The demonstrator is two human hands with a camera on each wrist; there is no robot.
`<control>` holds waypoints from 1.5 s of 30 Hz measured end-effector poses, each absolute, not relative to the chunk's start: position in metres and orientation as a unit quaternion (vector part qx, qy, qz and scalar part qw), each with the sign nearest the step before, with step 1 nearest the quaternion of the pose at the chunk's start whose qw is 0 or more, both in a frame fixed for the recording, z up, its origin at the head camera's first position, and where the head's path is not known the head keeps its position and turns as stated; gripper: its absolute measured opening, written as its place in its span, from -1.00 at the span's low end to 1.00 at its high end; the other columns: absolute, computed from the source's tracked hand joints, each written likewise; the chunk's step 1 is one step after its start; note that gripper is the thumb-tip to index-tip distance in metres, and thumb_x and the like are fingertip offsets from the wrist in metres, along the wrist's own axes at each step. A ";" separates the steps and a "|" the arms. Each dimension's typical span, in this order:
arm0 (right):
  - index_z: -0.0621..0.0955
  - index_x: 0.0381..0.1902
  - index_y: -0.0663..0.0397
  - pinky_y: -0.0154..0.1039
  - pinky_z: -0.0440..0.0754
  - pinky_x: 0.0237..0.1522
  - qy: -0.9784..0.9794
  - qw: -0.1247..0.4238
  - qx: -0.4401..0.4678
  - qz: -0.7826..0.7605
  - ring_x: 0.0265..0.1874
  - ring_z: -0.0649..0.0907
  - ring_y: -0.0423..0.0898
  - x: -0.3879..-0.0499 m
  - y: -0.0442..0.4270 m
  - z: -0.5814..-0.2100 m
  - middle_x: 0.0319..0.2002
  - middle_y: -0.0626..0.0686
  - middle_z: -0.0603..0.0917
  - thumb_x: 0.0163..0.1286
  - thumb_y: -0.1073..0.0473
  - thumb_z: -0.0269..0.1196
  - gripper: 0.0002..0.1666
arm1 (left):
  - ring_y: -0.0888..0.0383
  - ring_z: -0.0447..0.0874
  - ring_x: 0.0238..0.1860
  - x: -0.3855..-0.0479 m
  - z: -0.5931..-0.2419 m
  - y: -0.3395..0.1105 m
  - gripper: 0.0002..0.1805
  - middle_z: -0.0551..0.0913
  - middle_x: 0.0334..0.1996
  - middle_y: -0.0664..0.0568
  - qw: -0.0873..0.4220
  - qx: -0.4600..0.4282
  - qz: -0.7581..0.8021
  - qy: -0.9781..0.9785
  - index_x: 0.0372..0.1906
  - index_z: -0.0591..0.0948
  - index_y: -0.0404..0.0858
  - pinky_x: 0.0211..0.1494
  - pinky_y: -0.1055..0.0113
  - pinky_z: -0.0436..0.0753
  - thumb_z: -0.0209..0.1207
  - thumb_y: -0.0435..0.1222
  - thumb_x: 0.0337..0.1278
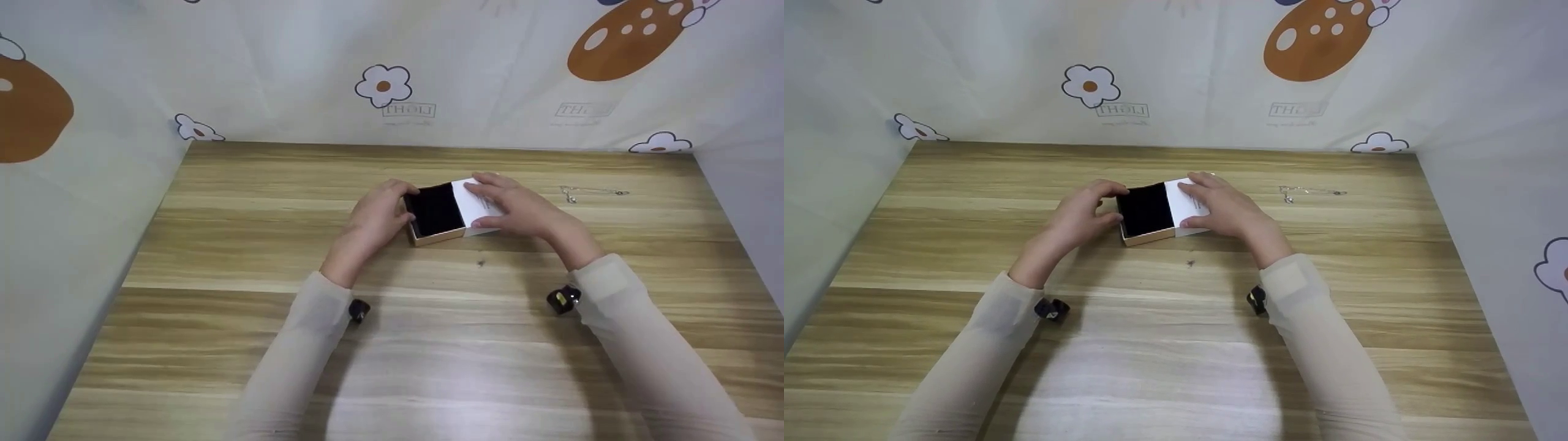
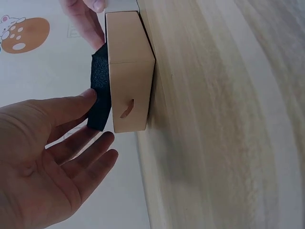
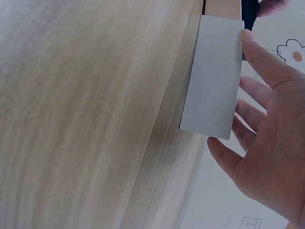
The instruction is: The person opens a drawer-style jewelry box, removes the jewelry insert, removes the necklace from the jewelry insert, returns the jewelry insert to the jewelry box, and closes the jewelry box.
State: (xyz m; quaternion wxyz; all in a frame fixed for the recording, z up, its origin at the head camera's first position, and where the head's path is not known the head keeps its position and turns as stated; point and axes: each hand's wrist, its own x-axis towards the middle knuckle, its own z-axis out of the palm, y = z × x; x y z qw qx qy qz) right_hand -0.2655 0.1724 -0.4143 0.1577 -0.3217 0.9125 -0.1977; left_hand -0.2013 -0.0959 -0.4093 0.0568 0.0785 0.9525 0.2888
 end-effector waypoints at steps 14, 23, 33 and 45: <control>0.27 0.52 -0.06 0.20 0.02 0.54 0.913 0.163 -0.317 -0.200 0.57 0.05 0.22 -0.265 0.173 -0.413 0.59 0.13 0.10 0.32 -0.04 0.36 -0.11 | 0.07 0.57 0.02 -0.201 -0.413 -0.096 -0.72 0.64 0.08 0.06 0.052 0.067 0.262 0.961 0.02 0.62 -0.13 0.14 0.15 0.58 0.33 -0.28 0.21; 0.27 0.52 0.01 0.22 0.01 0.54 0.909 0.158 -0.325 -0.209 0.56 0.06 0.27 -0.264 0.172 -0.412 0.57 0.20 0.13 0.33 -0.01 0.35 -0.12 | 0.01 0.42 0.39 -0.196 -0.409 -0.084 -0.72 0.50 0.35 0.03 0.001 0.126 0.204 0.971 0.05 0.66 -0.16 0.44 0.19 0.41 0.29 -0.32 0.24; 0.26 0.53 -0.03 0.20 0.04 0.54 0.911 0.163 -0.321 -0.202 0.57 0.06 0.24 -0.266 0.174 -0.415 0.59 0.15 0.10 0.34 -0.01 0.35 -0.12 | 0.08 0.30 0.48 -0.201 -0.409 -0.057 -0.38 0.36 0.47 0.06 0.049 0.182 0.086 0.978 0.44 0.37 -0.07 0.41 0.17 0.47 0.23 -0.27 0.32; 0.27 0.52 -0.01 0.22 0.05 0.53 0.909 0.158 -0.326 -0.207 0.56 0.08 0.26 -0.266 0.172 -0.415 0.58 0.17 0.12 0.33 0.01 0.35 -0.13 | 0.03 0.42 0.39 -0.209 -0.414 -0.049 -0.48 0.38 0.44 0.08 0.069 0.180 0.058 0.980 0.40 0.43 -0.07 0.22 0.11 0.63 0.17 -0.28 0.38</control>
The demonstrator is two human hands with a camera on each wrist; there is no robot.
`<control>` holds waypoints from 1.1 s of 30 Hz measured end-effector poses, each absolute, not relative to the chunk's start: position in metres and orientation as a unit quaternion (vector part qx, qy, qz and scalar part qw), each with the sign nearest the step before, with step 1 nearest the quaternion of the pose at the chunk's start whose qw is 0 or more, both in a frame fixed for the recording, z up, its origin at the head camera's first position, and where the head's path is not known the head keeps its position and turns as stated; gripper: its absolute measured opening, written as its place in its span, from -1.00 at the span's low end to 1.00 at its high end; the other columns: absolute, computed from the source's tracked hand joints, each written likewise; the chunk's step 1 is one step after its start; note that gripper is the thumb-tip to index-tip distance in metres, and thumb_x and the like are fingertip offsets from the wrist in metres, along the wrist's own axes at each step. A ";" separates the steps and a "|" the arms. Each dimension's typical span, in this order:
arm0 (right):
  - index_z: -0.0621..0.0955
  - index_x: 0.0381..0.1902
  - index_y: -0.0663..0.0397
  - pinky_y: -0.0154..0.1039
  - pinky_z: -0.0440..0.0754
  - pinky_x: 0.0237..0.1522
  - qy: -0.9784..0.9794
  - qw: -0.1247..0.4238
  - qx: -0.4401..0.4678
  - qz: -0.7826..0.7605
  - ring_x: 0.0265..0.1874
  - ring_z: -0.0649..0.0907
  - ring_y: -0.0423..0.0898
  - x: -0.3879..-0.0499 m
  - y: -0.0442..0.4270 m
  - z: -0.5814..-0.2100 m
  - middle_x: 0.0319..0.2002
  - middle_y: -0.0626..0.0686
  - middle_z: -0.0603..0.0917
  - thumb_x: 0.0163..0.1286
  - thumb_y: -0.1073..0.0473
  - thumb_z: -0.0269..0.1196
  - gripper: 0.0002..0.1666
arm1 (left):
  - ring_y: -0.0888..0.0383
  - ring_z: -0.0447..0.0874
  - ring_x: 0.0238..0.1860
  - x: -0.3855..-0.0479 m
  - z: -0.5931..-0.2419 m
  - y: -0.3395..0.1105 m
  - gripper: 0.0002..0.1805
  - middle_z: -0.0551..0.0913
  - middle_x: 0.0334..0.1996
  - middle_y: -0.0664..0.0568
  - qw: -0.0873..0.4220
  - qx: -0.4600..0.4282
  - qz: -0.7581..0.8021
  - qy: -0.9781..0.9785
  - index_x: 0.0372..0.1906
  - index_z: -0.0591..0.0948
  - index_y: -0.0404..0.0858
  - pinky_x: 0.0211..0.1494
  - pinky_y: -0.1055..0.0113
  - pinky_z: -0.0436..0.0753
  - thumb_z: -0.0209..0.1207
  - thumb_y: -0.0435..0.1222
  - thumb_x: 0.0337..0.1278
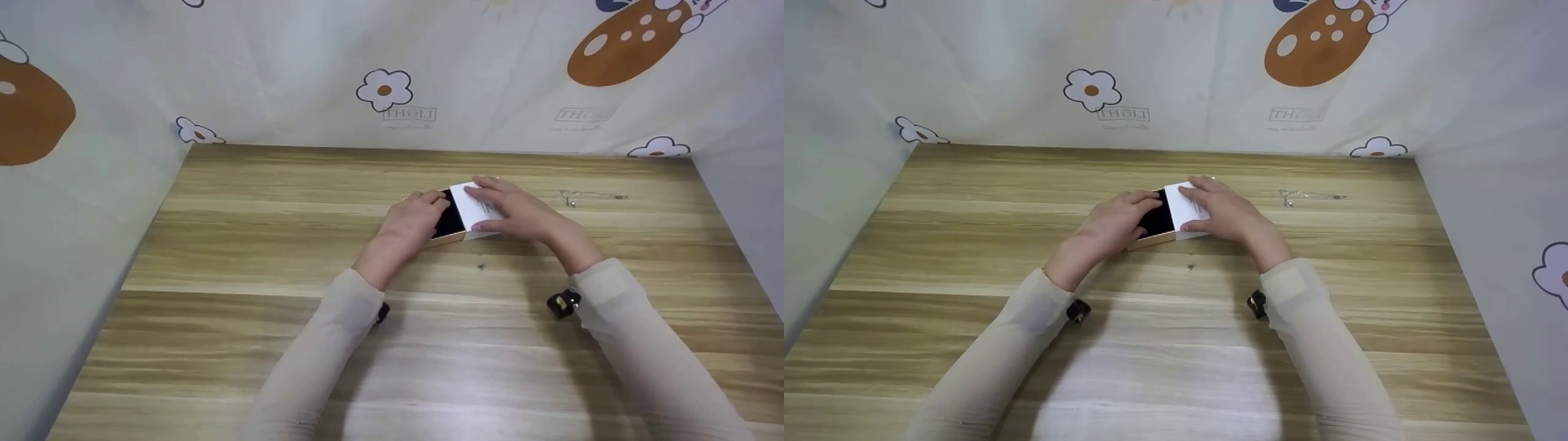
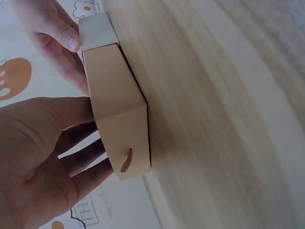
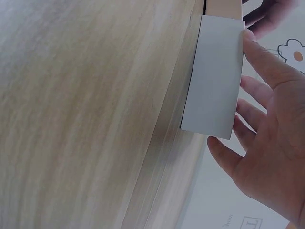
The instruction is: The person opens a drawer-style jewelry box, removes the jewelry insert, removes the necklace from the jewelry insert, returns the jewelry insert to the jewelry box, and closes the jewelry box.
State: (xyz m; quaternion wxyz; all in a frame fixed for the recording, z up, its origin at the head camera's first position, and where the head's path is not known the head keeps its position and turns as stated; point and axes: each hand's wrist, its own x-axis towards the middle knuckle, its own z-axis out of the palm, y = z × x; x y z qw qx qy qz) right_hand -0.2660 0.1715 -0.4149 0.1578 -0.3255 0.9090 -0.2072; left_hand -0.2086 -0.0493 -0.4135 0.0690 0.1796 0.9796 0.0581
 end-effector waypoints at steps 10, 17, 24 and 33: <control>0.28 0.51 -0.01 0.22 0.02 0.53 0.906 0.159 -0.324 -0.222 0.56 0.07 0.27 -0.264 0.172 -0.414 0.57 0.19 0.13 0.33 0.01 0.35 -0.14 | -0.04 0.54 0.25 -0.213 -0.414 -0.044 -0.57 0.45 0.37 0.02 0.066 0.186 0.061 0.978 0.32 0.51 -0.07 0.12 0.06 0.68 0.09 -0.36 0.40; 0.27 0.52 -0.01 0.23 0.00 0.54 0.908 0.161 -0.323 -0.215 0.56 0.05 0.28 -0.266 0.172 -0.414 0.58 0.18 0.11 0.33 0.01 0.36 -0.13 | -0.05 0.50 0.29 -0.217 -0.412 -0.039 -0.52 0.41 0.42 0.08 0.095 0.197 0.021 0.975 0.35 0.48 -0.04 0.16 0.05 0.66 0.04 -0.40 0.41; 0.26 0.52 -0.05 0.21 0.01 0.54 0.909 0.166 -0.320 -0.211 0.57 0.05 0.26 -0.265 0.172 -0.416 0.59 0.16 0.09 0.33 0.01 0.35 -0.12 | -0.01 0.52 0.24 -0.224 -0.413 -0.034 -0.52 0.46 0.38 0.09 0.111 0.208 -0.035 0.971 0.38 0.44 0.01 0.15 0.09 0.65 -0.02 -0.38 0.46; 0.26 0.52 -0.06 0.21 0.00 0.54 0.910 0.166 -0.318 -0.209 0.57 0.04 0.26 -0.264 0.172 -0.415 0.58 0.15 0.10 0.33 -0.01 0.35 -0.12 | 0.01 0.57 0.19 -0.223 -0.414 -0.031 -0.58 0.55 0.29 0.08 0.086 0.204 -0.034 0.975 0.29 0.53 0.00 0.13 0.13 0.66 -0.01 -0.35 0.44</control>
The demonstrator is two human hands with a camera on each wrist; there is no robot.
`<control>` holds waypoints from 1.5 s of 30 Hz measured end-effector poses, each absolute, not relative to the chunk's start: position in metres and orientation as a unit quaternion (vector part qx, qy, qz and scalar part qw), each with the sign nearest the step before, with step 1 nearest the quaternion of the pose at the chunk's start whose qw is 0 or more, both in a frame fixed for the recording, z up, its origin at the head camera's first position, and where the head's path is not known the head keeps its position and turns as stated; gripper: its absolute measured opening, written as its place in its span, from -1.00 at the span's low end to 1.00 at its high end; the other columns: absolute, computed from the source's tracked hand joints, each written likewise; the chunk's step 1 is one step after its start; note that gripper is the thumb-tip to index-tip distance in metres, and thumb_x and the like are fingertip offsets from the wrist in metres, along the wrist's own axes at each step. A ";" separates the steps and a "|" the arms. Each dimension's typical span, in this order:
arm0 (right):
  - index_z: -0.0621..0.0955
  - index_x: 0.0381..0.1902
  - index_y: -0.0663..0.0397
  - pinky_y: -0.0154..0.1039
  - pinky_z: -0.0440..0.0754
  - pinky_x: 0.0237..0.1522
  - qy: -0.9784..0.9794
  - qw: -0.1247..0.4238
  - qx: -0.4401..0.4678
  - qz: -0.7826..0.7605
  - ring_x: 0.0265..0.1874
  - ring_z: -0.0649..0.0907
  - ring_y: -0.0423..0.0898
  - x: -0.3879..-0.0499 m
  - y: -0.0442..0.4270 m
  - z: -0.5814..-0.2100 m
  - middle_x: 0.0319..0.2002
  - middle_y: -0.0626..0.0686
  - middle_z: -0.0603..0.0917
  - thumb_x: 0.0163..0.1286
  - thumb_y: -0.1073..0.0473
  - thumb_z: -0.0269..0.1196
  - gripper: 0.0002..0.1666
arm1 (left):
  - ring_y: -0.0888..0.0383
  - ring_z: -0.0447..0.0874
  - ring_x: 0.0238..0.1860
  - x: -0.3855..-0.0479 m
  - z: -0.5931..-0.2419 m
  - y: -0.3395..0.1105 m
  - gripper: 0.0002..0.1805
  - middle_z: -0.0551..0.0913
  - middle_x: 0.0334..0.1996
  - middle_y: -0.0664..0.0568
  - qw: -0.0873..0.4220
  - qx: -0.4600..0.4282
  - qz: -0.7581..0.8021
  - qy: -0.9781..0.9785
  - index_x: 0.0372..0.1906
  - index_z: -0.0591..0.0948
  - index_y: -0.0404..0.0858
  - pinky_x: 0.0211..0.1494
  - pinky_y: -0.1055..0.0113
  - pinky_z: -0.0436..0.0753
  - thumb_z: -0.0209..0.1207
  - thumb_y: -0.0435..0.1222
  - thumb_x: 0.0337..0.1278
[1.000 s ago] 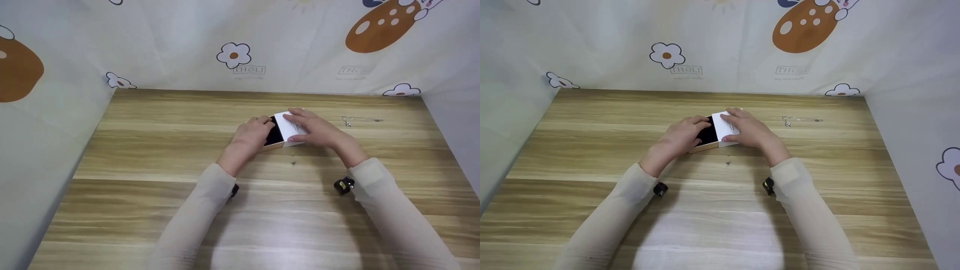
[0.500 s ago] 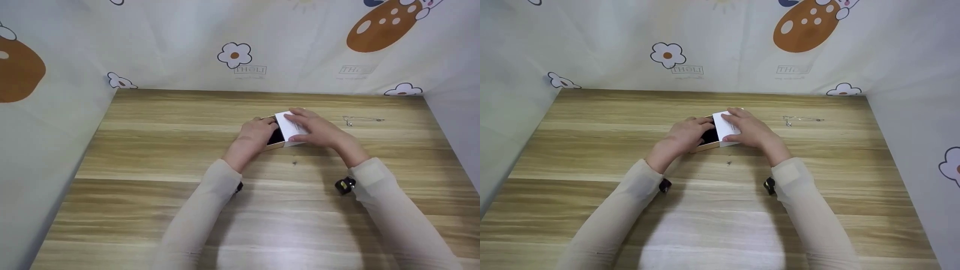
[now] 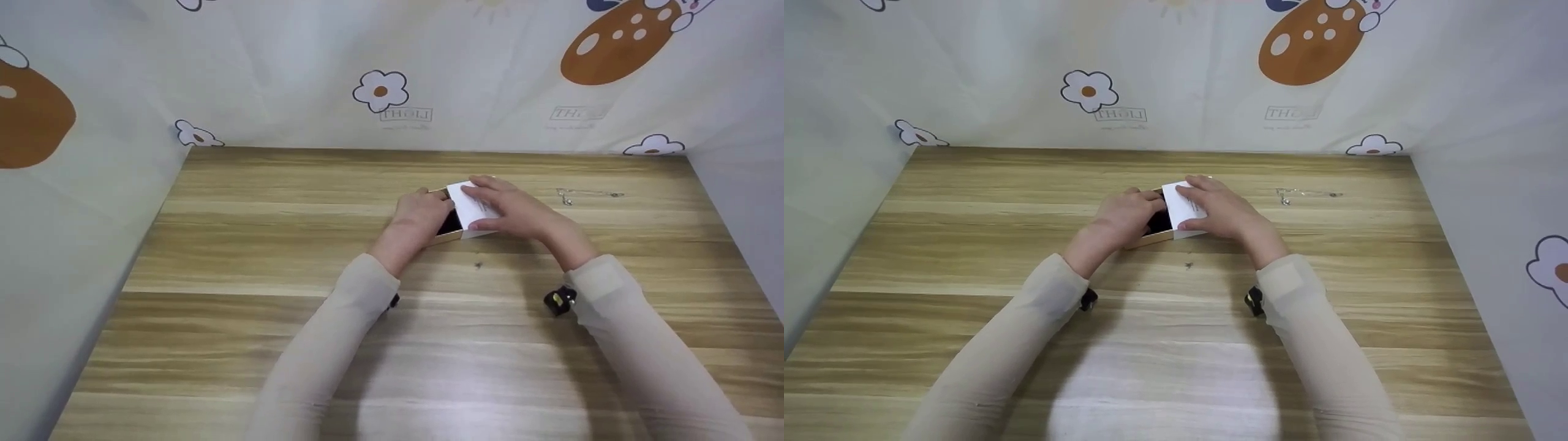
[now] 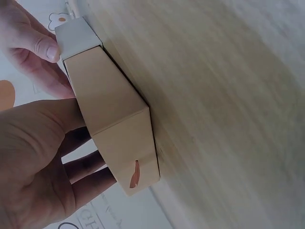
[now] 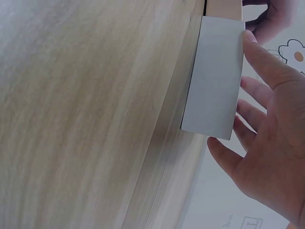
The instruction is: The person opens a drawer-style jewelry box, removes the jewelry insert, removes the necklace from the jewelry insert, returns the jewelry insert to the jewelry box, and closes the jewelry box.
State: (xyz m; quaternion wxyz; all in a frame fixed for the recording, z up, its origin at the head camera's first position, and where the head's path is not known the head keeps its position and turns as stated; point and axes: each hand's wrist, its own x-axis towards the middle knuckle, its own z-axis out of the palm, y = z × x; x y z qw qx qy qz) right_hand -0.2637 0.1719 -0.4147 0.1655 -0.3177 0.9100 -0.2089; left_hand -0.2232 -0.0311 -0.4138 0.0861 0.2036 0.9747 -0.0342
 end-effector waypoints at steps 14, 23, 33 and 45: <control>0.27 0.52 -0.05 0.21 0.00 0.54 0.910 0.163 -0.315 -0.213 0.57 0.03 0.25 -0.263 0.172 -0.413 0.59 0.14 0.10 0.33 0.00 0.35 -0.13 | -0.01 0.64 0.11 -0.208 -0.408 -0.045 -0.67 0.65 0.14 0.03 0.067 0.179 0.004 0.981 0.09 0.66 0.01 0.00 0.03 0.71 0.09 -0.38 0.36; 0.26 0.53 -0.04 0.21 -0.02 0.54 0.911 0.162 -0.314 -0.213 0.57 0.02 0.25 -0.263 0.172 -0.414 0.59 0.14 0.09 0.34 0.00 0.35 -0.12 | -0.01 0.63 0.13 -0.203 -0.400 -0.066 -0.63 0.71 0.07 0.04 0.050 0.181 0.021 0.982 0.01 0.72 -0.01 0.30 0.07 0.52 0.22 -0.46 0.18; 0.27 0.52 -0.01 0.22 -0.02 0.54 0.910 0.150 -0.326 -0.207 0.56 0.03 0.28 -0.263 0.173 -0.414 0.58 0.17 0.12 0.33 -0.02 0.35 -0.12 | -0.06 0.56 0.24 -0.196 -0.396 -0.092 -0.45 0.54 0.28 -0.04 0.037 0.132 0.086 0.987 0.31 0.47 -0.20 0.16 0.04 0.65 0.28 -0.26 0.22; 0.27 0.52 0.00 0.20 -0.01 0.55 0.910 0.149 -0.326 -0.209 0.57 0.03 0.26 -0.264 0.172 -0.417 0.58 0.18 0.12 0.33 0.00 0.36 -0.12 | -0.03 0.65 0.05 -0.192 -0.403 -0.094 -0.34 0.66 -0.02 -0.02 0.088 0.098 0.106 0.986 0.08 0.58 -0.20 0.03 0.00 0.66 0.44 0.11 -0.07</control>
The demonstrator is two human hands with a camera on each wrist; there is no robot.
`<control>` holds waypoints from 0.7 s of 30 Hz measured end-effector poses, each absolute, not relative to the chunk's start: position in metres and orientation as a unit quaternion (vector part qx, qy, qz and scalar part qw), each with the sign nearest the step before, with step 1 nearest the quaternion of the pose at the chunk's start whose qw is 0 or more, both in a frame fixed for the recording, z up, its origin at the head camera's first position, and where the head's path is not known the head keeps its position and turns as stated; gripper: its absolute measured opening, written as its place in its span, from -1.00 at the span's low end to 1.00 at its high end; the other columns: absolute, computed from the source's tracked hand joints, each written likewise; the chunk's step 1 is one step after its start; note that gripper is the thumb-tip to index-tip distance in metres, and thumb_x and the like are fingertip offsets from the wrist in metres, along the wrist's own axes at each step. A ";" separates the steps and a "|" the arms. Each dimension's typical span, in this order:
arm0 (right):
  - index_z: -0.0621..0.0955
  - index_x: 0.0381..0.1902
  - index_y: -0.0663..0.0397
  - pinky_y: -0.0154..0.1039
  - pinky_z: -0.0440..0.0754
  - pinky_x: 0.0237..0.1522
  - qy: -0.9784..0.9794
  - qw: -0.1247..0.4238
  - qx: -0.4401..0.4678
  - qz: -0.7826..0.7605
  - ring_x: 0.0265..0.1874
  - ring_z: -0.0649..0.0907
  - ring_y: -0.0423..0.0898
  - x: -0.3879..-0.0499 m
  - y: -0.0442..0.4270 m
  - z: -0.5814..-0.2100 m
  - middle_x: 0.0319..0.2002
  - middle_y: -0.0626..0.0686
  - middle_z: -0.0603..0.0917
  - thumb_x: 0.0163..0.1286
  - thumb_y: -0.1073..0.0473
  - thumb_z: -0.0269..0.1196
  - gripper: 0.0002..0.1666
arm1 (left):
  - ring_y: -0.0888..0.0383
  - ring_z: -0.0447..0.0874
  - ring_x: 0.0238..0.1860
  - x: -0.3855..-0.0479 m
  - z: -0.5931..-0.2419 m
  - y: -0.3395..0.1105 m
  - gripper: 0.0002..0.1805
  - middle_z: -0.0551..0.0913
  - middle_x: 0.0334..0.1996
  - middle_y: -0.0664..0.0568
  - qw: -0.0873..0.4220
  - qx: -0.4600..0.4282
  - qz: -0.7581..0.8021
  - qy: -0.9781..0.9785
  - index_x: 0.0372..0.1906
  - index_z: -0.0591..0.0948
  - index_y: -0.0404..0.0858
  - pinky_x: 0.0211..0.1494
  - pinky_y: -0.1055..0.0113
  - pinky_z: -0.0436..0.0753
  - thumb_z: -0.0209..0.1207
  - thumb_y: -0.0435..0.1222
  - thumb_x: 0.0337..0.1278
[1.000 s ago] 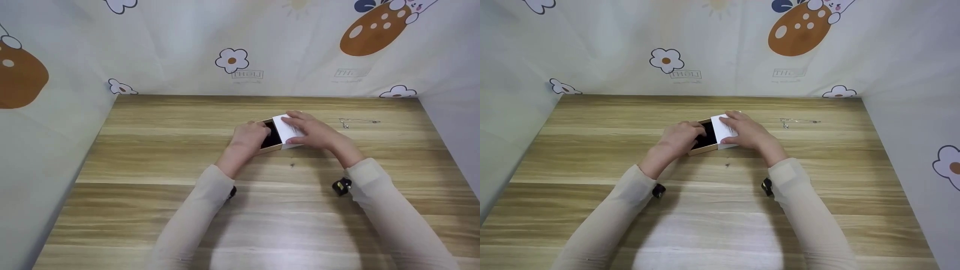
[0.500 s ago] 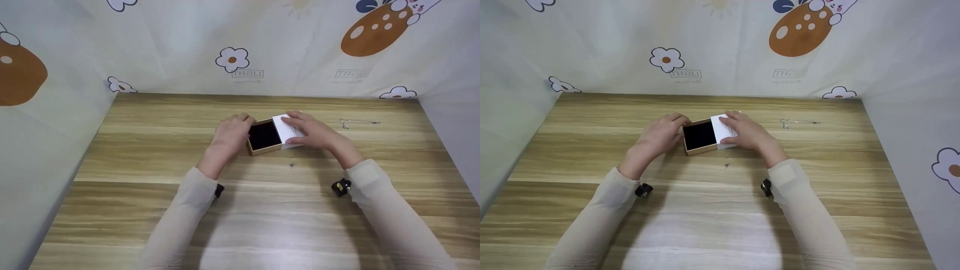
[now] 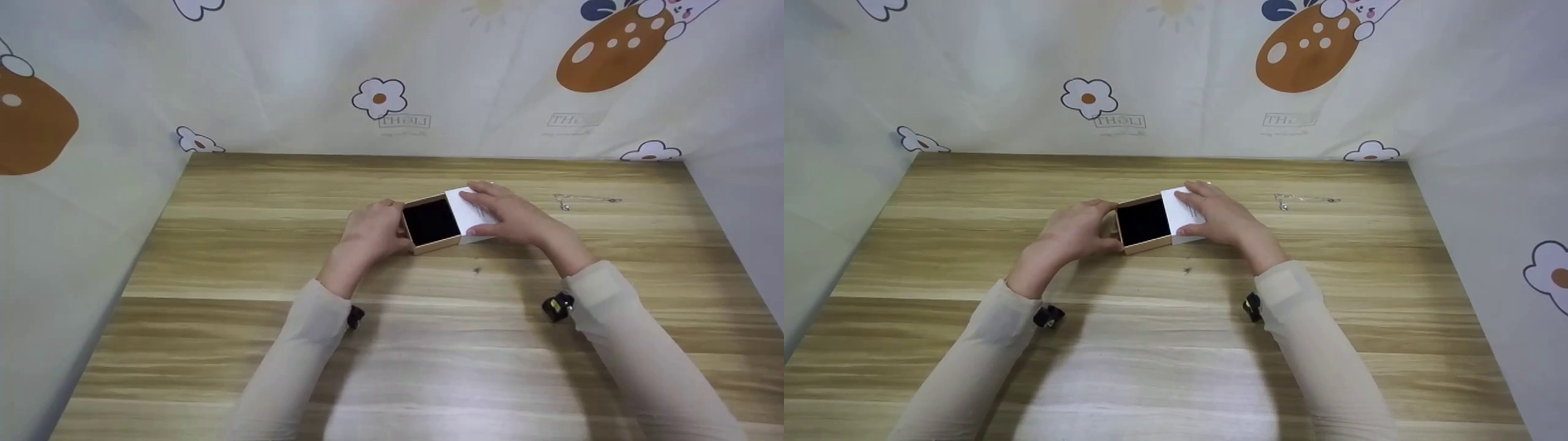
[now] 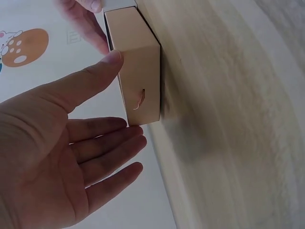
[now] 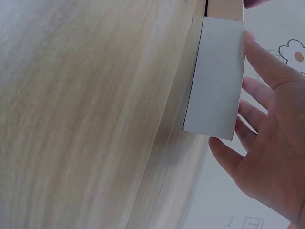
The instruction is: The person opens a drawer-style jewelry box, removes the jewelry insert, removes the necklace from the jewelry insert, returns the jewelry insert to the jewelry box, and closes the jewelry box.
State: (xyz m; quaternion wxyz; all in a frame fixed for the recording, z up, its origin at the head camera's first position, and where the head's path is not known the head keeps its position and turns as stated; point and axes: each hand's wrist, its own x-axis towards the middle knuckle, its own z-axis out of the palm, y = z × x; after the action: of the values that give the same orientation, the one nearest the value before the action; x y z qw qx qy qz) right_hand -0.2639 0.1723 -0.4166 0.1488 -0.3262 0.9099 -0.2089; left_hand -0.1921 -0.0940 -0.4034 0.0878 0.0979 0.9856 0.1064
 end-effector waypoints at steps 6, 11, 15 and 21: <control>0.26 0.52 -0.02 0.21 -0.03 0.55 0.911 0.148 -0.325 -0.207 0.57 0.02 0.27 -0.263 0.174 -0.416 0.58 0.17 0.11 0.34 -0.03 0.34 -0.12 | -0.01 0.67 -0.02 -0.194 -0.404 -0.089 -0.43 0.67 -0.08 0.02 0.091 0.095 0.124 0.984 -0.02 0.59 -0.14 -0.01 0.02 0.66 0.45 0.10 -0.06; 0.25 0.53 -0.01 0.22 -0.03 0.54 0.911 0.151 -0.320 -0.211 0.56 0.03 0.28 -0.262 0.173 -0.415 0.58 0.18 0.10 0.34 -0.01 0.34 -0.12 | -0.01 0.67 -0.03 -0.197 -0.405 -0.085 -0.45 0.68 -0.07 -0.01 0.089 0.102 0.150 0.979 0.01 0.58 -0.18 0.06 0.03 0.65 0.45 0.02 -0.02; 0.26 0.52 0.01 0.23 -0.02 0.54 0.910 0.151 -0.324 -0.211 0.56 0.04 0.29 -0.263 0.173 -0.415 0.57 0.21 0.11 0.34 0.01 0.34 -0.12 | 0.00 0.65 -0.05 -0.201 -0.408 -0.079 -0.38 0.68 -0.02 -0.03 0.086 0.102 0.172 0.976 0.11 0.57 -0.20 0.08 0.05 0.64 0.47 0.00 -0.03; 0.26 0.52 0.02 0.20 0.01 0.54 0.909 0.154 -0.323 -0.215 0.56 0.06 0.27 -0.264 0.171 -0.416 0.57 0.20 0.11 0.34 0.02 0.34 -0.13 | 0.04 0.63 -0.02 -0.208 -0.413 -0.065 -0.31 0.66 0.08 -0.04 0.089 0.103 0.203 0.970 0.24 0.52 -0.18 0.12 0.10 0.63 0.45 -0.01 0.01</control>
State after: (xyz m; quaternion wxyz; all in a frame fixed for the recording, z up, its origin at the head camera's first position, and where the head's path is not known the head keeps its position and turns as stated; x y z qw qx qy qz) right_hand -0.2642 0.1706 -0.4160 0.1536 -0.3229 0.9088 -0.2148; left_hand -0.2079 -0.0654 -0.4129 0.0895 0.1032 0.9696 0.2030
